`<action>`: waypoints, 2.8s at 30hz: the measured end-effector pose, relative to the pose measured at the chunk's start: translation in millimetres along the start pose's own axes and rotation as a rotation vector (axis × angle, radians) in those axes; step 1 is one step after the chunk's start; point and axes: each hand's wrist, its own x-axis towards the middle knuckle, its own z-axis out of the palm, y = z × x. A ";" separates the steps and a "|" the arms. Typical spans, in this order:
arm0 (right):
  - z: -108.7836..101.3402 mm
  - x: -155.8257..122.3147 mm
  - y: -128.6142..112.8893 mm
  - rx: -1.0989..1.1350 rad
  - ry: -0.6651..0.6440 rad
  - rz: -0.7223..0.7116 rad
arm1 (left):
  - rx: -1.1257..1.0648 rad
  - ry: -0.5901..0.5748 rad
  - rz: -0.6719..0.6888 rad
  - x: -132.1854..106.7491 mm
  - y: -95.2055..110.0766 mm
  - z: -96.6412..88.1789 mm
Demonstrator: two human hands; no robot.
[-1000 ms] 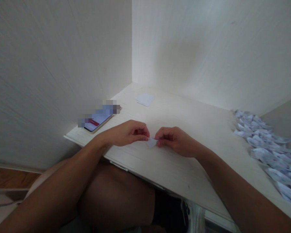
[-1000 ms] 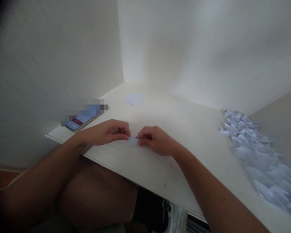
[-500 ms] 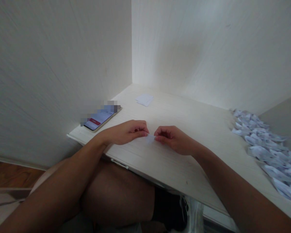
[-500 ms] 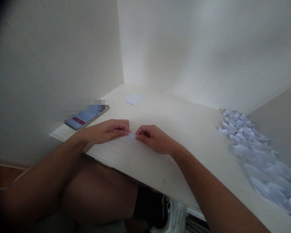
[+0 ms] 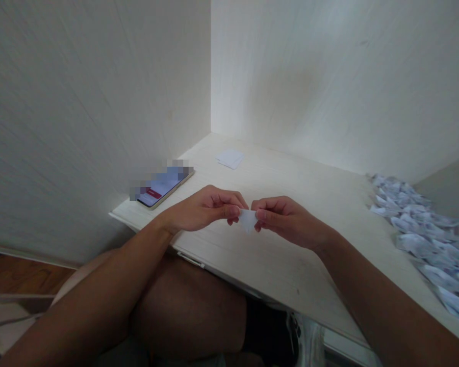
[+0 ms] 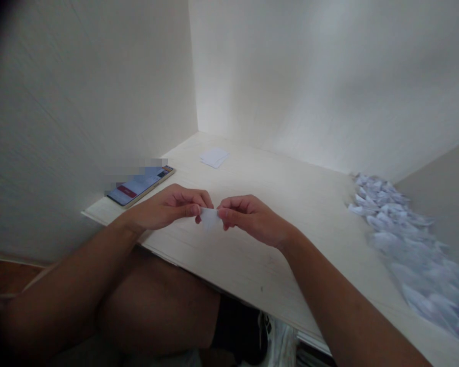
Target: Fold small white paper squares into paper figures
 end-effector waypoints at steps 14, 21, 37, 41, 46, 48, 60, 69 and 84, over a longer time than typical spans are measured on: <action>7.3 4.5 7.5 0.367 0.143 -0.034 | -0.669 0.295 -0.047 18.3 -20.6 38.9; 10.5 3.9 5.5 0.417 0.159 -0.011 | -0.799 0.327 -0.075 20.7 -13.1 52.2; 21.2 8.7 6.5 0.499 0.359 -0.110 | -0.779 0.425 -0.029 26.4 -18.5 58.8; 20.7 7.9 7.0 0.477 0.301 -0.123 | -0.689 0.338 0.044 23.7 -19.1 54.2; 17.4 6.5 6.1 0.493 0.203 -0.141 | -0.554 0.249 0.109 18.7 -13.2 51.1; 16.3 6.5 6.3 0.504 0.197 -0.124 | -0.523 0.247 0.118 17.7 -13.0 51.2; 15.4 6.1 7.6 0.551 0.152 -0.140 | -0.462 0.281 0.217 19.1 -20.4 57.3; 15.9 5.4 5.9 0.524 0.156 -0.130 | -0.437 0.308 0.235 18.4 -23.0 58.0; 22.4 11.8 9.7 0.577 0.384 -0.115 | -0.201 0.473 0.318 24.4 -23.1 52.5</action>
